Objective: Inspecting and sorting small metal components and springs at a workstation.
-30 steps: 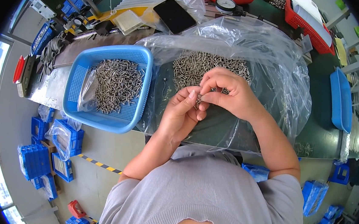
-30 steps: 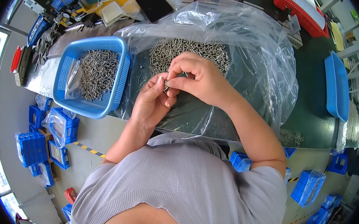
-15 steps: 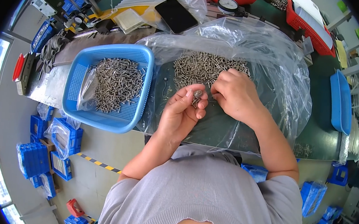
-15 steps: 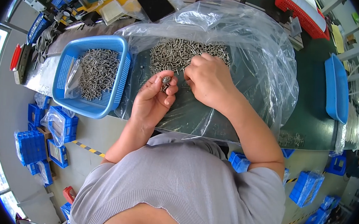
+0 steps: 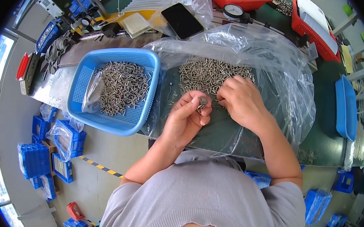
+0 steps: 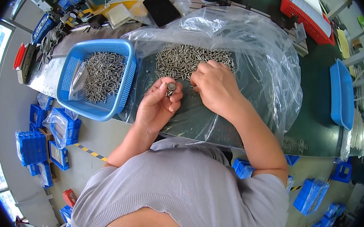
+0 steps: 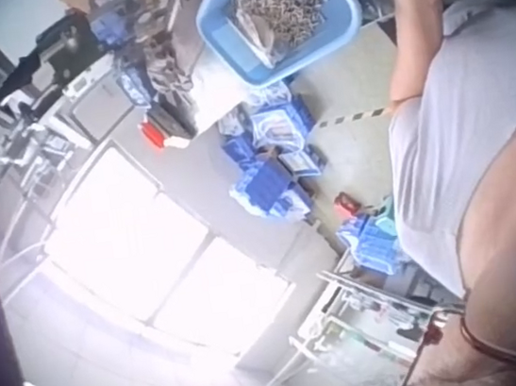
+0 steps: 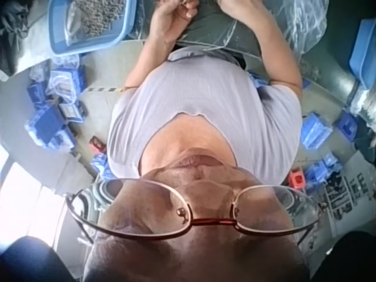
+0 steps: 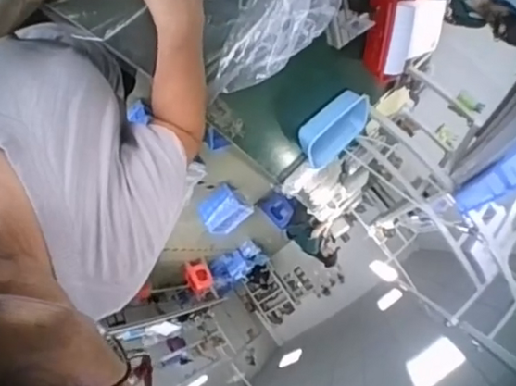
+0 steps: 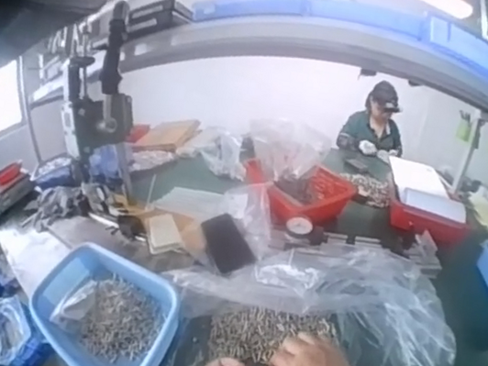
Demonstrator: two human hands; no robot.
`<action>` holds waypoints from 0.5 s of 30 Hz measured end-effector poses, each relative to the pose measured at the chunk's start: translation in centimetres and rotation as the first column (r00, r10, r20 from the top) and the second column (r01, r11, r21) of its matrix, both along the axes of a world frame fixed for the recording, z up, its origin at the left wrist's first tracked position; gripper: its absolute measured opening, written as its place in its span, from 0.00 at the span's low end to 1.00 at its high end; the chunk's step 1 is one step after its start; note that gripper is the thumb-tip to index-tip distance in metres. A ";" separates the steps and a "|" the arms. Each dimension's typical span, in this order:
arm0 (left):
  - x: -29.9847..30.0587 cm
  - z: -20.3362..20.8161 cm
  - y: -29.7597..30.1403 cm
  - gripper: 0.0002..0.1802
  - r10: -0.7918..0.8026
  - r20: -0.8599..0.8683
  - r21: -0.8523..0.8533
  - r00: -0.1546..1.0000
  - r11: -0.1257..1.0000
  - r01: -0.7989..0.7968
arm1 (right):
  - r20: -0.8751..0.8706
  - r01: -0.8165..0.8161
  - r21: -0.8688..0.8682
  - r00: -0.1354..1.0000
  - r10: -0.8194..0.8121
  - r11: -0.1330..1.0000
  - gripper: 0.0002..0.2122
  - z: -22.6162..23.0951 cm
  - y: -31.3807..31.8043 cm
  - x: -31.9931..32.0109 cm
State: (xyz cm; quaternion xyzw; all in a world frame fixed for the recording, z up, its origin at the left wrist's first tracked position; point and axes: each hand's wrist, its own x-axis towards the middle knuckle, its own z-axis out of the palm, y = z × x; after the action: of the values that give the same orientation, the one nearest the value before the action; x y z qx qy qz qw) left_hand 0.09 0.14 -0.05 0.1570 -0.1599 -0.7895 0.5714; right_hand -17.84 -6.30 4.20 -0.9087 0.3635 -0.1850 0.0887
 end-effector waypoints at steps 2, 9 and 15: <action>-0.1 0.0 0.0 0.11 0.000 0.002 -0.004 1.000 1.000 0.000 | -0.016 0.000 0.032 1.000 0.001 0.999 0.03 0.0 0.0 0.0; -0.1 0.2 -0.1 0.08 -0.006 0.010 0.023 1.000 1.000 0.005 | 0.216 -0.044 0.192 0.976 0.001 0.980 0.03 0.3 -0.8 -0.1; -0.1 0.2 0.0 0.09 -0.012 0.058 0.034 0.998 0.999 0.010 | 0.503 -0.271 0.630 0.856 -0.117 0.728 0.03 1.7 -0.2 0.1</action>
State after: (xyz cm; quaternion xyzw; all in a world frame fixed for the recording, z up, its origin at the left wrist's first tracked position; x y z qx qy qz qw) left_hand -0.04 0.13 0.17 0.1887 -0.1639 -0.7903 0.5595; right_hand -17.75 -6.51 5.93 -0.7440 0.3290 -0.2682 0.5161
